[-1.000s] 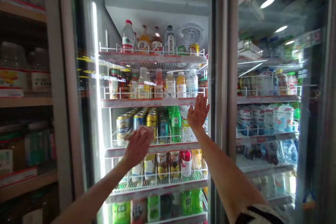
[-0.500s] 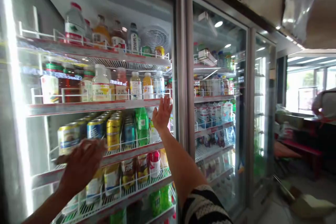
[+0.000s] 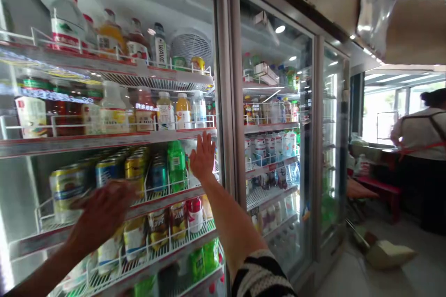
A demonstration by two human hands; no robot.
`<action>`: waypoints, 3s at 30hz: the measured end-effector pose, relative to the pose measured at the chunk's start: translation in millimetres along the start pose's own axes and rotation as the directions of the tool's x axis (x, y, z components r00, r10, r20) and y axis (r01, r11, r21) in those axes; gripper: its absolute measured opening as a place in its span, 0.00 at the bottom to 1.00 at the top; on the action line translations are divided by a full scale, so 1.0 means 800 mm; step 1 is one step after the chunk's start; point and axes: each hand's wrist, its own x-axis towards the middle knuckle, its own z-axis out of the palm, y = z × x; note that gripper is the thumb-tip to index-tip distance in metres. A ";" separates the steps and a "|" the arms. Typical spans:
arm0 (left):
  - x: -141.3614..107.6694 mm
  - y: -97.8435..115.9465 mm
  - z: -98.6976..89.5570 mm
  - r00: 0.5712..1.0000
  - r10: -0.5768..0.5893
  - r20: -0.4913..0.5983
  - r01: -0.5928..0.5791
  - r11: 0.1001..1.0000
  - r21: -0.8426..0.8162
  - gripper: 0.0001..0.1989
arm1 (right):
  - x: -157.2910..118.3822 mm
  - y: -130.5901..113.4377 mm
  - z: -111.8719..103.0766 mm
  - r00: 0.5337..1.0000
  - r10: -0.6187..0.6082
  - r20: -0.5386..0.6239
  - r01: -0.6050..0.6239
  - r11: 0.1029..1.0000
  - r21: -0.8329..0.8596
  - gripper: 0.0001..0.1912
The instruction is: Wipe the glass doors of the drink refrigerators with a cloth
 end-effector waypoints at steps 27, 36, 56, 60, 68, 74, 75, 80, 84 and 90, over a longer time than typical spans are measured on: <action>0.191 0.084 0.027 0.998 0.050 -0.049 -0.057 0.989 -0.139 0.30 | -0.030 -0.030 -0.039 0.904 -0.419 -0.079 0.410 0.804 0.431 0.25; 0.084 0.039 -0.005 0.954 -0.226 -0.199 0.244 0.967 0.071 0.41 | -0.030 -0.062 0.007 0.867 -0.482 0.124 0.475 0.876 0.083 0.21; -0.073 0.045 -0.034 0.960 -0.280 -0.003 0.279 0.959 0.053 0.37 | -0.094 0.025 0.015 0.976 0.016 -0.215 -0.006 0.999 0.049 0.27; -0.105 0.029 -0.048 0.978 -0.204 0.040 0.201 0.977 0.077 0.36 | -0.107 -0.031 0.032 0.979 -0.142 -0.148 0.158 0.982 0.105 0.29; -0.153 0.017 -0.058 0.987 -0.150 0.066 0.141 0.983 0.117 0.34 | -0.213 -0.079 0.031 0.815 -0.557 0.157 0.533 0.828 0.173 0.24; -0.150 0.027 -0.056 0.974 -0.212 0.082 0.207 0.976 0.066 0.35 | -0.110 -0.099 0.043 0.918 -0.396 -0.005 0.391 0.907 0.158 0.26; -0.151 0.027 -0.057 0.974 -0.208 0.089 0.204 0.977 0.061 0.35 | -0.131 -0.107 0.046 0.890 -0.455 0.031 0.444 0.880 0.167 0.26; -0.160 0.011 -0.075 0.953 -0.287 0.094 0.278 0.956 0.094 0.35 | -0.228 -0.132 0.047 0.572 -0.771 0.281 0.701 0.637 0.322 0.22; -0.170 -0.007 -0.089 0.922 -0.383 0.058 0.372 0.916 0.148 0.35 | -0.139 -0.144 0.050 0.730 -0.662 0.172 0.610 0.744 0.272 0.23; -0.195 -0.007 -0.099 0.899 -0.422 0.116 0.396 0.898 0.191 0.33 | -0.166 -0.163 0.059 0.761 -0.627 0.164 0.579 0.772 0.262 0.24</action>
